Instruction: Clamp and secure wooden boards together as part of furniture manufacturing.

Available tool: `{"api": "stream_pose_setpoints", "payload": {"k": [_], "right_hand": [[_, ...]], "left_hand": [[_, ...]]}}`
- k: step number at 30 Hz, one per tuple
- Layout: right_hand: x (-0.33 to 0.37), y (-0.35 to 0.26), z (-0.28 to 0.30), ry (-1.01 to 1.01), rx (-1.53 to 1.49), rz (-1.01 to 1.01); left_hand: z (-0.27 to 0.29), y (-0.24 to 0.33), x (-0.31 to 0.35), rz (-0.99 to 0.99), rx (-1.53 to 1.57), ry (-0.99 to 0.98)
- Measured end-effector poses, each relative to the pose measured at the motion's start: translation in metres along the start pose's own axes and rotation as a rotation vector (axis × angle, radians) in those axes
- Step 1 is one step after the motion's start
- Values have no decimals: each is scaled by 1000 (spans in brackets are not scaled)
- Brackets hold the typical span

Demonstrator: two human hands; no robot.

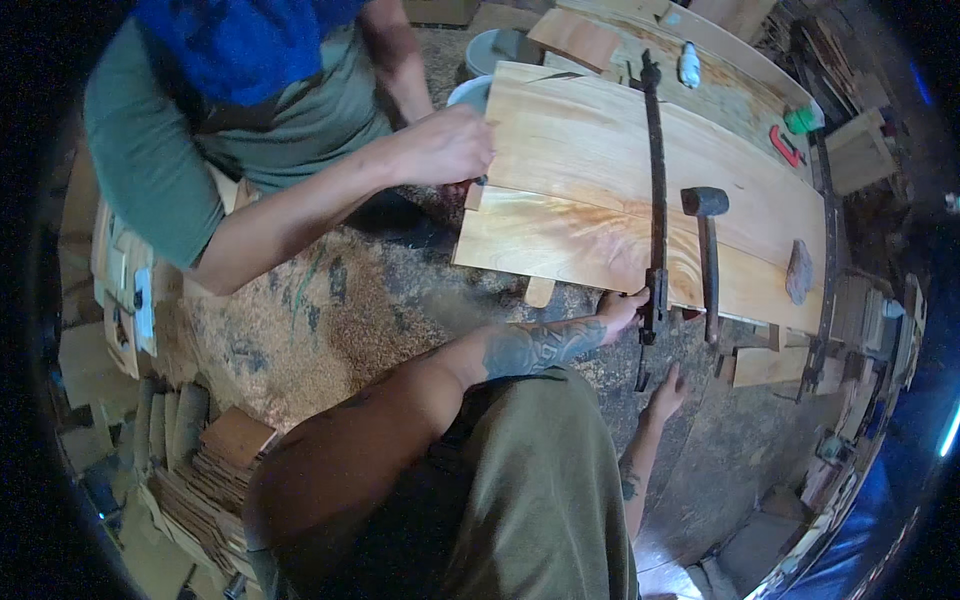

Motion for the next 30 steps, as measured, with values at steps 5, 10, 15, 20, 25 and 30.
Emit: {"api": "stream_pose_setpoints", "payload": {"k": [5, 10, 15, 20, 25, 30], "right_hand": [[-3, 92, -23, -209, -438, -443], [28, 100, -38, -290, -295, -741], [15, 135, -44, -169, -680, -628], [37, -11, 34, 304, -508, 319], [116, -94, 24, -138, 31, 918], [119, 7, -55, -745, 105, 333]], "left_hand": [[2, -1, 3, 20, -24, -10], [20, 1, 3, -9, 74, 146], [11, 5, 13, 25, -16, 133], [2, 8, 24, 90, 42, 51], [11, -1, 9, 132, 34, 88], [9, -4, 11, 174, -14, 54]]}}
Point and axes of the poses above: each hand's wrist, its own x-axis away from the middle knuckle, its own z-axis out of the back of the hand, y = z × x, the point moved 9 cm from there along -x, towards the middle knuckle, and after that the axes turned 15 degrees about z, right-handed, at the moved point
